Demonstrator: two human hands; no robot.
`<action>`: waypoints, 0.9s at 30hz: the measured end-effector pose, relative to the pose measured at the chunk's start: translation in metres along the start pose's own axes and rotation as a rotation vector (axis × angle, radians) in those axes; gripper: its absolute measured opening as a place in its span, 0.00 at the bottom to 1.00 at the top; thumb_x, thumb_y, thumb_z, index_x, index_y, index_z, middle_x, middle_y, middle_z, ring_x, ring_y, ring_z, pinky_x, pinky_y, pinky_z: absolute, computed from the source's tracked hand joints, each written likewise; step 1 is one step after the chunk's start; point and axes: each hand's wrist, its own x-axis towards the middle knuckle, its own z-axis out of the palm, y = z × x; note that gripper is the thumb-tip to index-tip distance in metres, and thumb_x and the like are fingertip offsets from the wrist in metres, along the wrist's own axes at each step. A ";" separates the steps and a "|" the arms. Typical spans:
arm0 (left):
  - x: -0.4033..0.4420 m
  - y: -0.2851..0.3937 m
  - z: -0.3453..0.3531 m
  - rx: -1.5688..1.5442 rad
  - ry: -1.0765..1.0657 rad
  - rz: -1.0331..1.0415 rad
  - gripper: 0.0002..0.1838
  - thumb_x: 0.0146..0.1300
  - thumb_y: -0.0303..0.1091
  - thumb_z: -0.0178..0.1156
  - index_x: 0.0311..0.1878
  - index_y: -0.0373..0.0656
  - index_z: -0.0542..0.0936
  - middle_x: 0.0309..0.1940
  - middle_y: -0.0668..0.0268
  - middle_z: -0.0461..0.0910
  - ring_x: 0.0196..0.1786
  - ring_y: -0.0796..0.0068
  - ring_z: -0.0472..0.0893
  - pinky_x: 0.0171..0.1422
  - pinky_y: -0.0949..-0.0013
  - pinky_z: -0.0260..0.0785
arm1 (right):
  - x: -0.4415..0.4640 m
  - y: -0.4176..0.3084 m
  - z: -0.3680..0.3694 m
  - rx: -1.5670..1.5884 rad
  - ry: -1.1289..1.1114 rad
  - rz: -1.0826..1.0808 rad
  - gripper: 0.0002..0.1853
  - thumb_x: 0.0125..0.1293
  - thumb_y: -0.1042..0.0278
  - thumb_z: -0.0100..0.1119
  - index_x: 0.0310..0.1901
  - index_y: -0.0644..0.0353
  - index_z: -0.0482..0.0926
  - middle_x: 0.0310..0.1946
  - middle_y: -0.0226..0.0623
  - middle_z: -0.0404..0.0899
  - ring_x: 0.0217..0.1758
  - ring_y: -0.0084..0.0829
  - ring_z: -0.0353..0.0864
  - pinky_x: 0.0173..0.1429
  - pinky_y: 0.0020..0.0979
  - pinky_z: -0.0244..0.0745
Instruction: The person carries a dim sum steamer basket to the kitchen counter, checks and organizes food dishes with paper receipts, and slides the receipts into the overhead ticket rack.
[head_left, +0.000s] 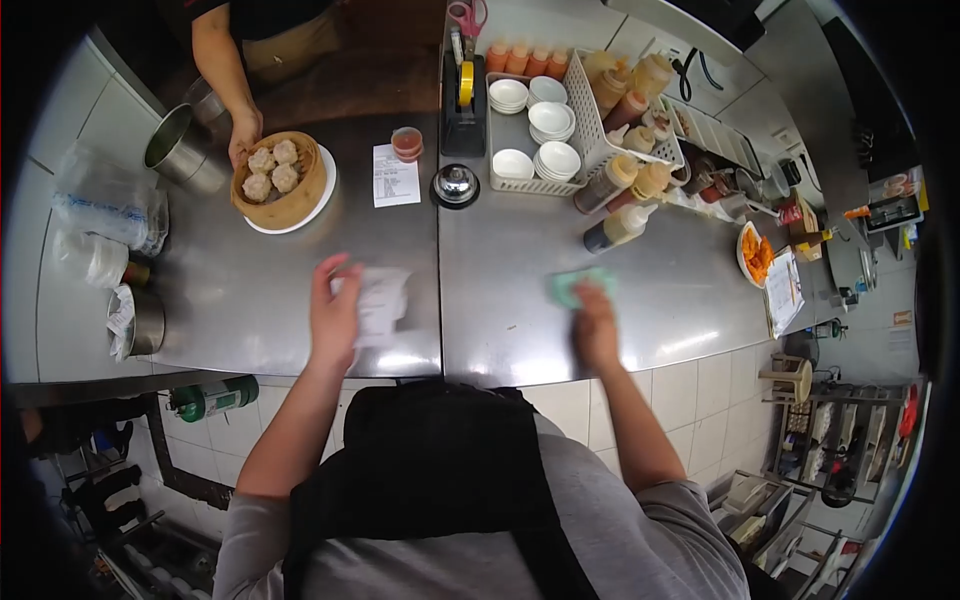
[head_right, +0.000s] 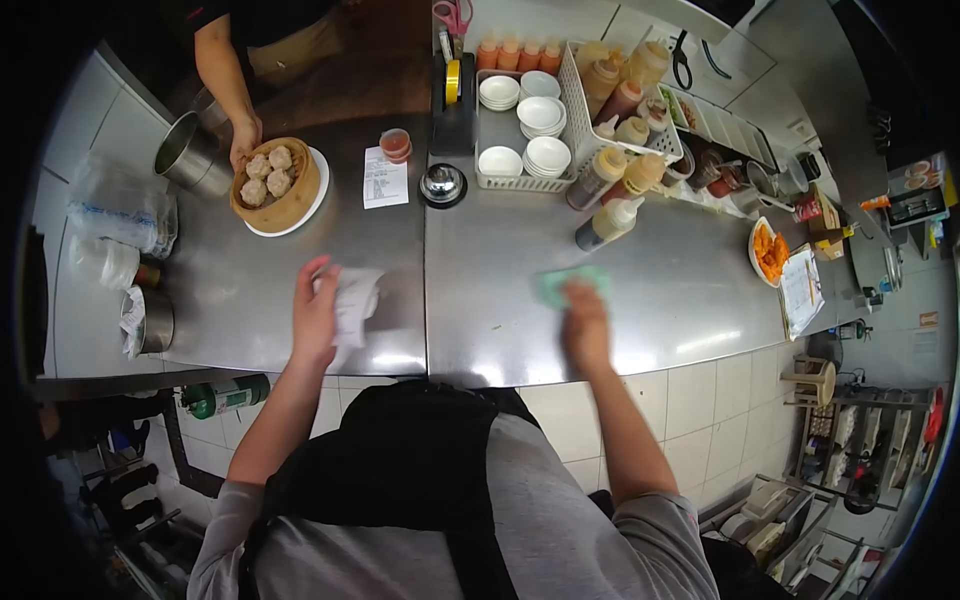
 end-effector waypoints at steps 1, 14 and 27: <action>-0.006 0.016 0.024 0.008 -0.036 0.000 0.20 0.66 0.35 0.61 0.58 0.44 0.69 0.48 0.64 0.72 0.45 0.78 0.73 0.49 0.76 0.69 | -0.010 -0.021 0.030 0.025 -0.024 -0.149 0.22 0.58 0.83 0.46 0.54 0.57 0.76 0.58 0.47 0.76 0.64 0.50 0.71 0.70 0.48 0.60; -0.049 0.056 0.126 0.007 -0.290 0.574 0.29 0.53 0.21 0.70 0.57 0.40 0.68 0.53 0.61 0.67 0.51 0.73 0.73 0.55 0.73 0.69 | 0.025 -0.128 -0.086 0.750 -0.343 0.130 0.30 0.67 0.56 0.61 0.67 0.60 0.67 0.67 0.46 0.66 0.67 0.38 0.68 0.68 0.39 0.65; -0.067 0.122 0.111 -0.316 -0.680 -0.084 0.15 0.69 0.31 0.59 0.56 0.35 0.76 0.46 0.64 0.82 0.48 0.78 0.80 0.54 0.71 0.73 | 0.086 -0.182 -0.116 1.196 -0.129 0.252 0.14 0.73 0.73 0.51 0.57 0.67 0.74 0.47 0.33 0.81 0.48 0.18 0.77 0.55 0.23 0.72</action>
